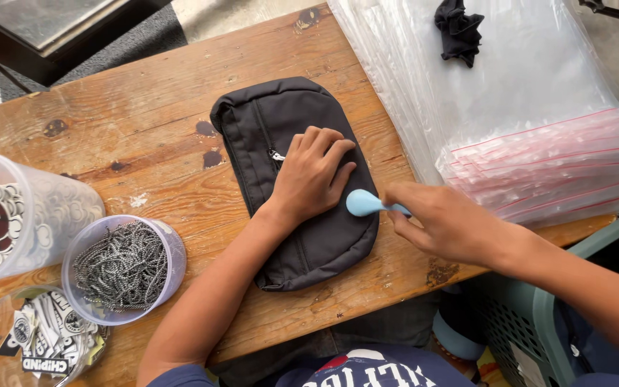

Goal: The person cleans a black bag with a brush, attaches a sticker and chain to it, and then places the bag into a plastic bag.

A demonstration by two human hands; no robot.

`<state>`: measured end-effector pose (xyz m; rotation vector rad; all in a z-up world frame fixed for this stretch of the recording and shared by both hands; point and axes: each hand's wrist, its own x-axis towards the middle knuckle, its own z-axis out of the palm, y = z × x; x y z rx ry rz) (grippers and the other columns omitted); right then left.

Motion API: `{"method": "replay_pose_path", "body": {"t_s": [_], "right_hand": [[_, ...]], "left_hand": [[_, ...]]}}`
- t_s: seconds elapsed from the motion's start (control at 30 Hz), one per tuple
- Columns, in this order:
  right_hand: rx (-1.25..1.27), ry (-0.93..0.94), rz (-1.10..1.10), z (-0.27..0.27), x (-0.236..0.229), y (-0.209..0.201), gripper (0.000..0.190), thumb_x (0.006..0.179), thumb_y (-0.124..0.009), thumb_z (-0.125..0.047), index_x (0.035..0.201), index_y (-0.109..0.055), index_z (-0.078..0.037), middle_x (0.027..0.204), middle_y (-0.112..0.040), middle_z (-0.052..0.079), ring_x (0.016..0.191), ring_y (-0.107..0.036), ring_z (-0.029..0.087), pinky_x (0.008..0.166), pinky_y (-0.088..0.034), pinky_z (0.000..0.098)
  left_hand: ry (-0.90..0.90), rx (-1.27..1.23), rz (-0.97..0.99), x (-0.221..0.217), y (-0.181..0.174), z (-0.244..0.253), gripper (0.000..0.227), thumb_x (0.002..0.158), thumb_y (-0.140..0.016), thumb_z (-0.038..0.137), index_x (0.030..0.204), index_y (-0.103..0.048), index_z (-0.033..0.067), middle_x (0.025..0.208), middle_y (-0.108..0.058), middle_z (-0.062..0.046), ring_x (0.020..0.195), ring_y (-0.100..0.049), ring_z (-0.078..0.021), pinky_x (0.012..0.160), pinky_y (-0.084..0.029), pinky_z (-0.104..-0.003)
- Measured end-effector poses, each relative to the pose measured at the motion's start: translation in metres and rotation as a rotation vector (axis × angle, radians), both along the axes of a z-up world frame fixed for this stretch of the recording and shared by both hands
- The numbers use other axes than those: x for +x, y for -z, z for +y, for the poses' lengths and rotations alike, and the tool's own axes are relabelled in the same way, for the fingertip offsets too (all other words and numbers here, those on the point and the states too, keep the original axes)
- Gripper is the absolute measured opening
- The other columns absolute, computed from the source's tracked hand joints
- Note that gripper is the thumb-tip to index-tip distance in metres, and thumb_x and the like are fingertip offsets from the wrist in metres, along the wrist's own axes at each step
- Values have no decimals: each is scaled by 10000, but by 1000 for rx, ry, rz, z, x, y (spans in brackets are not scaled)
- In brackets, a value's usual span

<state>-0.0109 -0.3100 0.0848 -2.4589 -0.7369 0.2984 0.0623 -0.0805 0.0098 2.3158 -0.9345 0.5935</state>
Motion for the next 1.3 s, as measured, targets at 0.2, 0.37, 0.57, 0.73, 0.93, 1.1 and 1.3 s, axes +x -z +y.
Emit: {"method": "replay_pose_path", "body": {"t_s": [0.2, 0.37, 0.57, 0.73, 0.93, 1.1, 1.3], "right_hand": [[-245, 124, -300, -17, 51, 3, 187, 955, -561, -105, 1135, -610, -90, 756, -596, 63, 624, -695, 336, 513, -550, 429], [12, 158, -139, 17, 55, -11, 173, 930, -627, -151, 1085, -595, -81, 755, -665, 112, 708, -704, 323, 567, -551, 415], [77, 4, -175, 36, 114, 23, 213, 891, -673, -136, 1089, -634, -68, 845, -712, 196, 813, -699, 422, 668, -546, 518], [-105, 63, -481, 65, 154, 11, 143, 940, -587, -99, 1047, -504, -52, 827, -624, 124, 632, -555, 389, 529, -399, 499], [67, -15, -223, 88, 186, 35, 251, 873, -684, -184, 1109, -677, -100, 913, -697, 241, 913, -664, 484, 733, -523, 584], [4, 78, -459, 111, 186, 35, 201, 927, -653, -212, 1105, -625, -122, 898, -691, 212, 893, -690, 454, 738, -529, 565], [-63, -92, -529, 146, 178, 50, 211, 931, -574, -204, 1138, -608, -182, 974, -712, 122, 876, -698, 408, 688, -549, 530]], "left_hand": [[15, 9, -7, 0, 5, 5, 238, 868, -677, 72, 1103, -668, 111, 1017, -620, -47, 1018, -615, -256, 868, -485, -361], [62, 55, -29, -22, -20, 34, 221, 892, -661, 49, 1112, -669, 62, 1125, -651, -125, 1161, -617, -333, 1027, -458, -443], [-162, 87, 58, -52, -10, 93, 469, 874, -704, 172, 1304, -583, 26, 1325, -528, -237, 1321, -481, -462, 1113, -372, -539], [-183, 15, 182, -61, -6, 102, 506, 952, -652, 258, 1329, -530, -57, 1441, -479, -272, 1389, -437, -432, 1163, -372, -500], [-191, 11, 121, -62, -1, 103, 509, 958, -648, 281, 1311, -576, -79, 1387, -528, -297, 1365, -480, -440, 1152, -371, -477], [-233, -22, 81, -65, -9, 105, 463, 941, -596, 157, 1331, -527, -82, 1389, -485, -308, 1360, -458, -479, 1134, -387, -525], [-373, 156, 8, -67, 12, 100, 391, 951, -503, 128, 1288, -534, -68, 1313, -539, -250, 1275, -544, -402, 1067, -415, -463]]}}
